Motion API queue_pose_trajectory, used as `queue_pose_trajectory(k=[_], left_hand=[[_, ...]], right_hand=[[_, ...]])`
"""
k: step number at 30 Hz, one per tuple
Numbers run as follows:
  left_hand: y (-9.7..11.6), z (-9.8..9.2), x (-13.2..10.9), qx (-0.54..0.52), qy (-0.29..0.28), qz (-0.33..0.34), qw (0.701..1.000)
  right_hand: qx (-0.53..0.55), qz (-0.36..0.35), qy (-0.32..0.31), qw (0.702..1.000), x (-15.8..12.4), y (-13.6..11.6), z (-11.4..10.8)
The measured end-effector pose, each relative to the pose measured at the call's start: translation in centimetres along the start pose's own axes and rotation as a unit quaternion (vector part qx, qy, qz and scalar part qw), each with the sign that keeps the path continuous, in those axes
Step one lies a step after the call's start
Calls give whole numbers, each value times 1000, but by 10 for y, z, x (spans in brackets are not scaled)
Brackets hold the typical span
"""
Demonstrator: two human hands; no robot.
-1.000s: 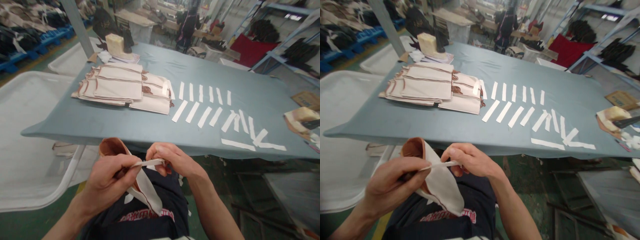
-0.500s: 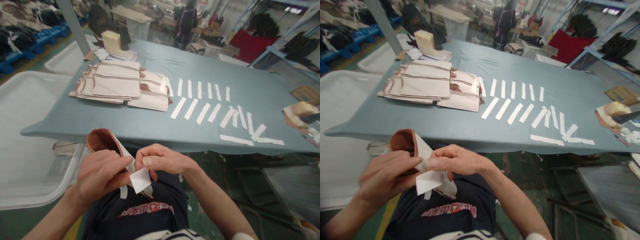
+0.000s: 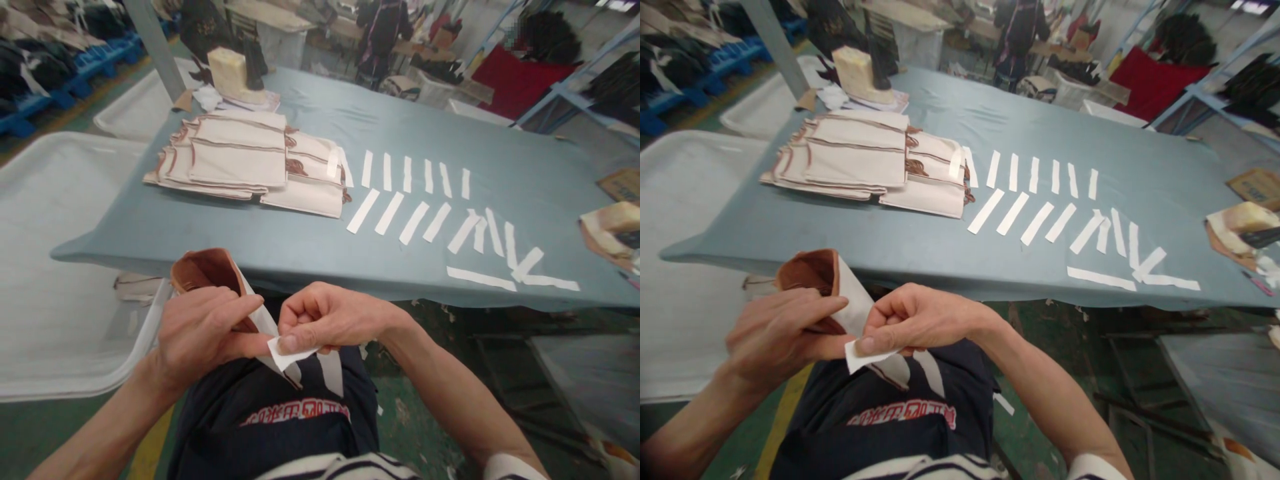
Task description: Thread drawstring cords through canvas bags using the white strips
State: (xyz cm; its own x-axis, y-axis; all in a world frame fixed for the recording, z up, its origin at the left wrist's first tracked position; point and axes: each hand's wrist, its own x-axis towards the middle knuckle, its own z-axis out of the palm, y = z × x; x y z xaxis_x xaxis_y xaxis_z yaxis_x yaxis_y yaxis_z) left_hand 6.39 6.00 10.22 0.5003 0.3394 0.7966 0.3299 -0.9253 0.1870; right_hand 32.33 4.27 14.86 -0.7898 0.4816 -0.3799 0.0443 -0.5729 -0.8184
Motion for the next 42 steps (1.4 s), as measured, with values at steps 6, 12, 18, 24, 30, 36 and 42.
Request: queue_pose_trajectory(k=[6, 12, 18, 24, 30, 36, 42], left_hand=[[10, -10, -18, -95, 4, -323, 942], [34, 0, -37, -135, 27, -487, 862], [46, -2, -71, -122, 45, -543, 830], [63, -19, -105, -118, -24, -547, 828], [93, -58, -119, -127, -84, -540, 827], [103, -70, -108, -90, -85, -563, 817], [68, -51, -73, -107, -49, -563, 818]], right_hand=[[32, -78, 48, 995, 5, 25, 2], [145, -176, 148, 962, 49, 86, 12], [269, -161, 175, 933, 101, 149, 28], [294, -91, 156, 938, 110, 174, 33], [284, -54, 163, 943, 104, 170, 34], [253, -62, 198, 945, 103, 160, 37], [181, -116, 229, 949, 73, 105, 33]])
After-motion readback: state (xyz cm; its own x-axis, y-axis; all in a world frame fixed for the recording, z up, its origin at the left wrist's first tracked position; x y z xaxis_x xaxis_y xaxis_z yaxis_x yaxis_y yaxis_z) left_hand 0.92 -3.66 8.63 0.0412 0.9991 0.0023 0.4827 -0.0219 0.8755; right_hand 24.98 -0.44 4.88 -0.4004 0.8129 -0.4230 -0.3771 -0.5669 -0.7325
